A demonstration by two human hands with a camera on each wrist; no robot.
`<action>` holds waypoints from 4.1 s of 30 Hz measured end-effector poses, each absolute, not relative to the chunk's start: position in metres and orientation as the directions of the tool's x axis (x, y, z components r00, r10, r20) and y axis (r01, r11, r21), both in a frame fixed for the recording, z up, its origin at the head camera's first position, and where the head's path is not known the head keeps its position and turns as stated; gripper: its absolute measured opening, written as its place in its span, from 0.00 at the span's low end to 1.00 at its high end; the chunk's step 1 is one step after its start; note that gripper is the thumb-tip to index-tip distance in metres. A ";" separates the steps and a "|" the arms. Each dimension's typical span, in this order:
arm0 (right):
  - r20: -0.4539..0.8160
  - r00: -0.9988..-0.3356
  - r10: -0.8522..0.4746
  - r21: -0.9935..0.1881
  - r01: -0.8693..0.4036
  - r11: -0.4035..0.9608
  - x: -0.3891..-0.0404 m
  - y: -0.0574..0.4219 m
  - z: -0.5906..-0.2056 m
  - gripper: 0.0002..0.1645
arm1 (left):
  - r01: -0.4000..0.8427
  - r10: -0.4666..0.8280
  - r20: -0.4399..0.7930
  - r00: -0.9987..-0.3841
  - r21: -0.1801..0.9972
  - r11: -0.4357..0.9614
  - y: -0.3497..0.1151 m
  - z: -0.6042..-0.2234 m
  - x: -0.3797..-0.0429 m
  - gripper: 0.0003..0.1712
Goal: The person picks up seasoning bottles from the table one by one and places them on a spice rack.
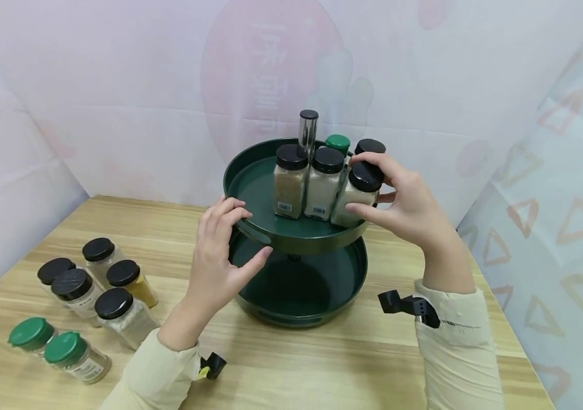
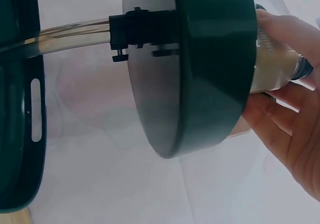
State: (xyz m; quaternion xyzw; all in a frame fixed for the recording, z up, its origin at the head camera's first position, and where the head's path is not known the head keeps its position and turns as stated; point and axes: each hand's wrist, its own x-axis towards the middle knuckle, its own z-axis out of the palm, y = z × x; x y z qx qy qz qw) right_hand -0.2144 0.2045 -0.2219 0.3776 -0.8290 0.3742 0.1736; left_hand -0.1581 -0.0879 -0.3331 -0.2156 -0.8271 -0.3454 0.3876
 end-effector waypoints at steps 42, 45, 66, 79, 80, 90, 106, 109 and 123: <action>0.589 -0.690 -0.421 -0.551 -0.724 0.416 -0.202 0.200 -0.237 0.50 | 0.621 0.086 0.781 -0.618 0.418 0.663 -0.083 -0.333 -0.160 0.32; 0.605 -0.695 -0.389 -0.559 -0.719 0.414 -0.199 0.203 -0.242 0.50 | 0.620 0.086 0.780 -0.620 0.419 0.663 -0.082 -0.333 -0.159 0.32; 0.688 -0.712 -0.142 -0.691 -0.702 0.173 -0.195 0.238 -0.284 0.31 | 0.614 0.081 0.773 -0.629 0.430 0.661 -0.083 -0.340 -0.167 0.32; 0.538 -0.839 -0.079 -0.807 -0.540 0.237 -0.198 0.255 -0.320 0.27 | 0.613 0.076 0.775 -0.628 0.431 0.663 -0.085 -0.344 -0.167 0.34; 0.521 -0.850 -0.083 -0.816 -0.524 0.246 -0.199 0.256 -0.322 0.26 | 0.612 0.076 0.774 -0.628 0.431 0.662 -0.085 -0.345 -0.167 0.34; 0.377 -0.913 -0.157 -0.879 -0.406 0.252 -0.209 0.266 -0.345 0.25 | 0.617 0.080 0.781 -0.620 0.421 0.665 -0.084 -0.345 -0.168 0.34; 0.058 -0.975 -0.213 -0.932 -0.129 0.338 -0.221 0.274 -0.365 0.26 | 0.633 0.091 0.791 -0.605 0.409 0.658 -0.084 -0.343 -0.171 0.33; -0.014 -0.973 -0.231 -0.937 -0.068 0.343 -0.223 0.274 -0.367 0.31 | 0.636 0.090 0.795 -0.600 0.406 0.656 -0.084 -0.342 -0.171 0.32; -0.229 -0.925 -0.302 -0.930 0.116 0.348 -0.228 0.270 -0.381 0.37 | 0.634 0.092 0.794 -0.601 0.404 0.659 -0.084 -0.340 -0.171 0.33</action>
